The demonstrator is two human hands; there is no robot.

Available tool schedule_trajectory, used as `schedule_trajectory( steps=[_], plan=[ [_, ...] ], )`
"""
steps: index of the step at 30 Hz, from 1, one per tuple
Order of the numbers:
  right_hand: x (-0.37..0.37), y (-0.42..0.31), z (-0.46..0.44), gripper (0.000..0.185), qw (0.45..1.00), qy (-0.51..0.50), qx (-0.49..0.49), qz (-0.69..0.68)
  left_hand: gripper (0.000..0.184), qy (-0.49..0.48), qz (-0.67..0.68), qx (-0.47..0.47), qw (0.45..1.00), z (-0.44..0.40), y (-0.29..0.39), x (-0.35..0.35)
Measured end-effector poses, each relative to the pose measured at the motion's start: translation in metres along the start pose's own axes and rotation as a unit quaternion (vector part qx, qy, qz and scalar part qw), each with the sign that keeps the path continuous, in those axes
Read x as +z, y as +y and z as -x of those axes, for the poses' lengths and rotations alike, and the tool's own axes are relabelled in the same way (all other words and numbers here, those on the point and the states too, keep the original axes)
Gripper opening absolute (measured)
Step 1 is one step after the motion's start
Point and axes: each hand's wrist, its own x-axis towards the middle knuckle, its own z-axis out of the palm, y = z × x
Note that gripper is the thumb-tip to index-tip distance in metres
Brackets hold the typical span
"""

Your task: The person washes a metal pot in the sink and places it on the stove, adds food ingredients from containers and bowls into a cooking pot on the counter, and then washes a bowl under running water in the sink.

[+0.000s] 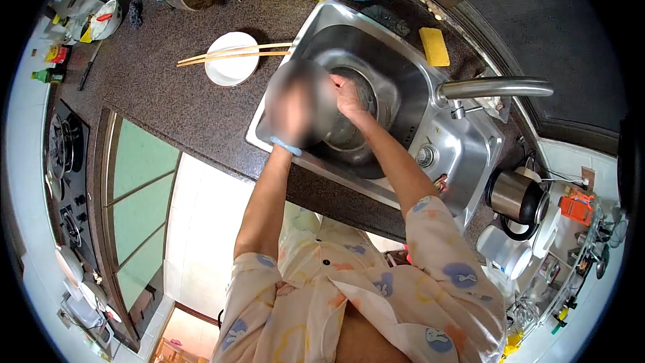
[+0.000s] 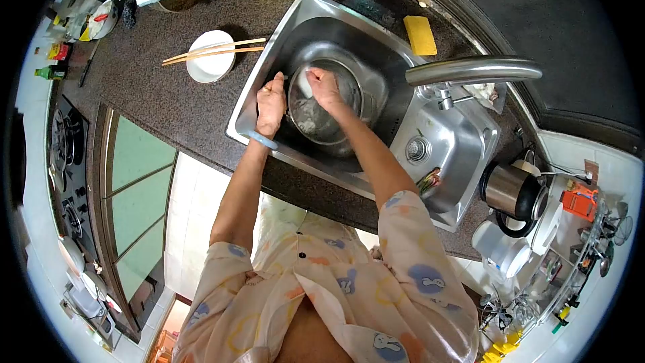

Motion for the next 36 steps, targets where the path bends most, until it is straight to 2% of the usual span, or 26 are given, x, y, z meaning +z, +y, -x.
schedule_trajectory(
  steps=[1,2,4,5,6,8,9,10,12,13,14,15,16,18,19,20,21,22,24,25,29,31,32,34,35,36],
  plan=[
    [-0.010,0.001,0.002,0.015,0.963,0.073,-0.180,0.187,0.045,0.006,-0.001,-0.009,1.000,0.000,0.006,0.002],
    [-0.024,0.002,0.003,0.015,0.963,0.072,-0.179,0.188,0.046,0.011,-0.002,-0.019,1.000,-0.001,0.012,0.003],
    [-0.055,0.011,0.002,0.016,0.837,0.042,-0.328,0.436,0.048,0.008,0.058,-0.123,0.991,-0.001,0.024,0.004],
    [-0.063,0.022,0.006,0.017,0.806,-0.016,-0.294,0.514,0.048,0.004,0.052,-0.130,0.990,-0.001,0.024,0.003],
    [-0.067,0.027,0.012,0.017,0.807,-0.016,-0.293,0.513,0.048,0.004,0.051,-0.130,0.990,-0.001,0.028,0.004],
    [-0.071,0.037,0.033,0.025,0.747,-0.063,-0.330,0.574,0.050,0.012,0.013,-0.144,0.989,0.000,0.040,0.007],
    [-0.065,0.063,0.041,0.022,0.760,-0.076,-0.293,0.575,0.050,0.010,0.012,-0.144,0.989,0.000,0.041,0.009],
    [-0.059,0.050,0.051,0.022,0.761,-0.074,-0.292,0.574,0.050,0.014,0.003,-0.139,0.990,-0.001,0.042,0.011],
    [-0.038,0.025,0.069,0.019,0.855,-0.233,-0.007,0.462,0.050,0.016,-0.007,-0.136,0.991,0.000,0.046,0.012],
    [-0.031,0.020,0.066,0.019,0.856,-0.231,-0.007,0.463,0.050,0.016,-0.017,-0.128,0.991,-0.001,0.051,0.013],
    [-0.024,0.018,0.067,0.020,0.923,-0.256,0.024,0.285,0.050,0.015,-0.029,-0.124,0.992,0.000,0.056,0.013],
    [-0.017,0.016,0.067,0.020,0.957,-0.270,0.054,0.096,0.047,0.010,0.018,-0.128,0.992,-0.002,0.039,0.016],
    [-0.003,0.021,0.051,0.020,0.957,-0.268,0.052,0.095,0.047,0.009,0.017,-0.126,0.992,-0.003,0.035,0.019],
    [0.023,0.046,0.015,0.018,0.984,-0.165,0.027,0.066,0.047,-0.004,0.019,-0.112,0.993,0.000,0.031,0.020],
    [0.016,0.017,0.014,0.018,0.988,-0.103,-0.019,0.110,0.047,-0.023,0.044,-0.117,0.992,0.002,0.037,0.020],
    [0.006,-0.016,0.012,0.017,0.985,-0.040,-0.065,0.154,0.047,-0.026,0.039,-0.117,0.992,0.002,0.040,0.019],
    [0.003,-0.005,0.001,0.015,0.963,0.007,-0.135,0.233,0.047,-0.041,0.051,-0.125,0.990,0.002,0.043,0.019],
    [-0.003,0.003,-0.003,0.015,0.964,0.009,-0.133,0.232,0.047,-0.056,0.064,-0.134,0.987,0.004,0.047,0.019],
    [-0.026,0.024,-0.008,0.017,0.861,0.059,-0.325,0.387,0.047,-0.045,0.055,-0.132,0.989,0.005,0.051,0.021],
    [-0.039,0.056,-0.007,0.022,0.801,-0.016,-0.253,0.543,0.047,-0.047,0.072,-0.137,0.987,0.004,0.048,0.019],
    [-0.047,0.051,0.041,0.029,0.782,-0.063,-0.154,0.600,0.046,-0.044,0.113,-0.125,0.985,0.001,0.040,0.026],
    [-0.034,0.029,0.059,0.023,0.816,-0.196,0.089,0.537,0.046,-0.038,0.133,-0.138,0.981,0.003,0.045,0.032],
    [-0.029,0.020,0.061,0.023,0.817,-0.192,0.090,0.537,0.046,-0.036,0.153,-0.157,0.975,0.005,0.048,0.034],
    [-0.022,0.004,0.063,0.016,0.900,-0.259,-0.034,0.348,0.046,-0.036,0.172,-0.173,0.969,0.006,0.047,0.036],
    [-0.025,-0.008,0.057,0.016,0.947,-0.285,0.057,0.134,0.046,-0.033,0.166,-0.162,0.972,0.010,0.044,0.034],
    [-0.033,-0.028,0.041,0.017,0.941,-0.297,0.139,-0.085,0.046,-0.028,0.162,-0.144,0.976,0.010,0.044,0.034]
  ],
)
